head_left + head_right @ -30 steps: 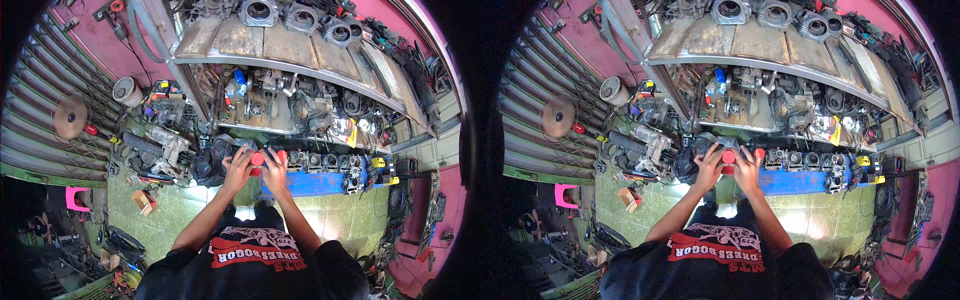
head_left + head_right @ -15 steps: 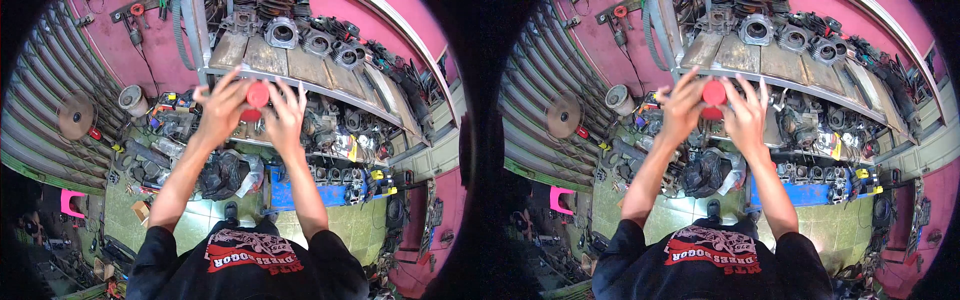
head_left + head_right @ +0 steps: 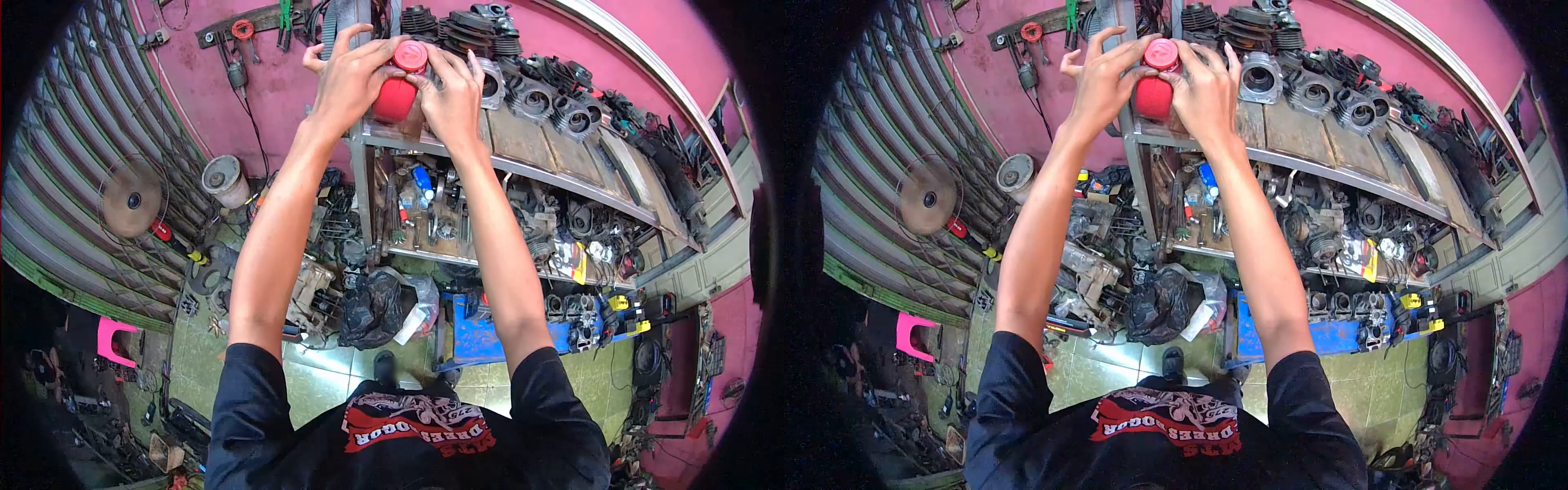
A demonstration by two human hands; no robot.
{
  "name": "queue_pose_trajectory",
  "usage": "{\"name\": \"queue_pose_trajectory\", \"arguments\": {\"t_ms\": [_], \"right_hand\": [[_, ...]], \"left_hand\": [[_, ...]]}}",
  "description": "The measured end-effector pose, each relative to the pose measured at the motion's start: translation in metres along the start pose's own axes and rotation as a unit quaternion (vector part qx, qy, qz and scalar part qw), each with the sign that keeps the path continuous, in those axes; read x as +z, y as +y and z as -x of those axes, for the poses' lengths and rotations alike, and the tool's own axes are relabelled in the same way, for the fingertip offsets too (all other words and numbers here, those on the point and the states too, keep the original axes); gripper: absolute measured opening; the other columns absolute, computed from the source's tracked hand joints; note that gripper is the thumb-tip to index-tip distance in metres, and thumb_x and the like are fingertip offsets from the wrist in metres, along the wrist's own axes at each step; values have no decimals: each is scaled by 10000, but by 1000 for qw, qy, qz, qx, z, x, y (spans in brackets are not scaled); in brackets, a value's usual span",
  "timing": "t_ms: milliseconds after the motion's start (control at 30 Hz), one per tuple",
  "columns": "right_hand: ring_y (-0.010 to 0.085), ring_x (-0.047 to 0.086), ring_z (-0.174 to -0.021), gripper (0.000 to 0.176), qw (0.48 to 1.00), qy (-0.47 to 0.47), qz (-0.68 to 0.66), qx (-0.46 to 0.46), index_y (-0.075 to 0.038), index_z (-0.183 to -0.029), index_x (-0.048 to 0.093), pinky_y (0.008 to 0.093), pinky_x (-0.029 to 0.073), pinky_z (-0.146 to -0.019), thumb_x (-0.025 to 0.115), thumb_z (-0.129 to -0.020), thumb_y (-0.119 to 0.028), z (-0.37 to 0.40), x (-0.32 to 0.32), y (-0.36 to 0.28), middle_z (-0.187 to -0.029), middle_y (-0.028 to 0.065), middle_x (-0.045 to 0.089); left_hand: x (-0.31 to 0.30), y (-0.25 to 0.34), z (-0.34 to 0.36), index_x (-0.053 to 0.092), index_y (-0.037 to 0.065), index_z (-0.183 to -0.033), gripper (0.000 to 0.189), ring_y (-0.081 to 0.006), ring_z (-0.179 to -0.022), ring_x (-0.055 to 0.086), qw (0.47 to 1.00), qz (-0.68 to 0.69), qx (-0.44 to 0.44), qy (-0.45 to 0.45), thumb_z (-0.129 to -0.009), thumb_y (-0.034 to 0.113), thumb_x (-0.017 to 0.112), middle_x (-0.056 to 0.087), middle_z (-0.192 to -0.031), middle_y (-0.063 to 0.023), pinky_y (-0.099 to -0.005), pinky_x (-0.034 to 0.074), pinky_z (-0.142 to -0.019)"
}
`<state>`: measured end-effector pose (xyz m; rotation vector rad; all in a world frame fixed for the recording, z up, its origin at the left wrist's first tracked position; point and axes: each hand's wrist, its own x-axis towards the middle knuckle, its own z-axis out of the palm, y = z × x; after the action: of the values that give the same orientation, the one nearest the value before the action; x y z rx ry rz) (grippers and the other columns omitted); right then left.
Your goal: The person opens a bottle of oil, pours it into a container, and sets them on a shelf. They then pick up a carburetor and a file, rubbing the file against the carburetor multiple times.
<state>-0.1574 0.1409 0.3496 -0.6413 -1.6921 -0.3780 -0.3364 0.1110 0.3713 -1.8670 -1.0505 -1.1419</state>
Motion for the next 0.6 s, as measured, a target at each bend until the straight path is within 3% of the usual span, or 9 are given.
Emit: {"name": "queue_pose_trajectory", "arguments": {"t_ms": [67, 233, 300, 333, 367, 433, 467, 533, 600], "right_hand": [[277, 659, -1137, 438, 1000, -12, -12, 12, -108, -1272, 679, 532, 291, -1162, 763, -856, -212, -2, 10, 6, -1141, 114, 739], [284, 655, -1152, 504, 999, -29, 5, 13, -108, -1372, 625, 540, 289, -1158, 737, -895, -228, -15, 27, 18, -1131, 149, 732], [291, 652, -1160, 556, 998, -53, 21, 30, -112, -1426, 581, 547, 284, -1157, 729, -905, -235, -21, 32, 23, -1143, 147, 731], [298, 645, -1174, 597, 997, -67, 24, 35, -137, -1468, 543, 568, 286, -1150, 727, -910, -242, -25, 35, 25, -1169, 142, 727], [298, 645, -1174, 597, 997, -67, 23, 35, -137, -1468, 543, 568, 286, -1150, 727, -910, -242, -27, 37, 26, -1169, 142, 727], [302, 638, -1189, 629, 996, -82, 26, 25, -168, -1493, 519, 592, 297, -1137, 729, -909, -268, -31, 42, 29, -1187, 147, 722], [302, 638, -1189, 629, 996, -81, 25, 25, -168, -1493, 519, 592, 297, -1137, 729, -909, -268, -34, 44, 31, -1187, 147, 722], [355, 642, -1175, 661, 994, -96, 37, 27, -247, -1520, 492, 566, 338, -1115, 728, -912, -354, -36, 53, 37, -1178, 207, 705], [354, 639, -1180, 674, 993, -102, 43, 35, -241, -1529, 477, 561, 339, -1114, 722, -913, -364, -38, 60, 42, -1179, 213, 703]], "left_hand": [[8, -8, 0, 700, 216, -1292, 426, -233, -1298, 521, 1000, -2, 1, 12, -869, 182, 728, 726, -1204, 66, -575, 243, -983], [23, -22, -12, 675, 204, -1314, 414, -218, -1313, 520, 1000, -19, -13, 14, -902, 232, 705, 731, -1170, 56, -597, 242, -978], [26, -26, -19, 627, 243, -1389, 459, -210, -1328, 513, 997, -80, -6, -20, -936, 275, 685, 721, -1227, 39, -583, 235, -968], [26, -27, -22, 608, 172, -1406, 455, -198, -1373, 494, 994, -98, 0, -41, -970, 301, 630, 728, -1214, 14, -612, 214, -1031], [24, -31, -27, 608, 172, -1406, 455, -198, -1373, 494, 994, -99, -1, -41, -970, 301, 630, 728, -1214, 14, -612, 214, -1031], [16, -33, -40, 407, 87, -1564, 628, -243, -1533, 274, 968, -91, -49, -228, -994, 239, 622, 476, -1553, -172, -632, 250, -1104], [23, -36, -40, 407, 87, -1564, 628, -243, -1533, 274, 968, -91, -48, -228, -994, 239, 622, 476, -1553, -172, -632, 250, -1104], [50, -51, -36, 478, -14, -1491, 567, -223, -1494, 337, 964, -227, 28, -135, -967, 173, 590, 499, -1530, -159, -623, 220, -1115], [61, -59, -38, 479, -24, -1485, 561, -228, -1487, 346, 964, -238, 43, -112, -967, 170, 575, 501, -1524, -169, -605, 225, -1118]]}}
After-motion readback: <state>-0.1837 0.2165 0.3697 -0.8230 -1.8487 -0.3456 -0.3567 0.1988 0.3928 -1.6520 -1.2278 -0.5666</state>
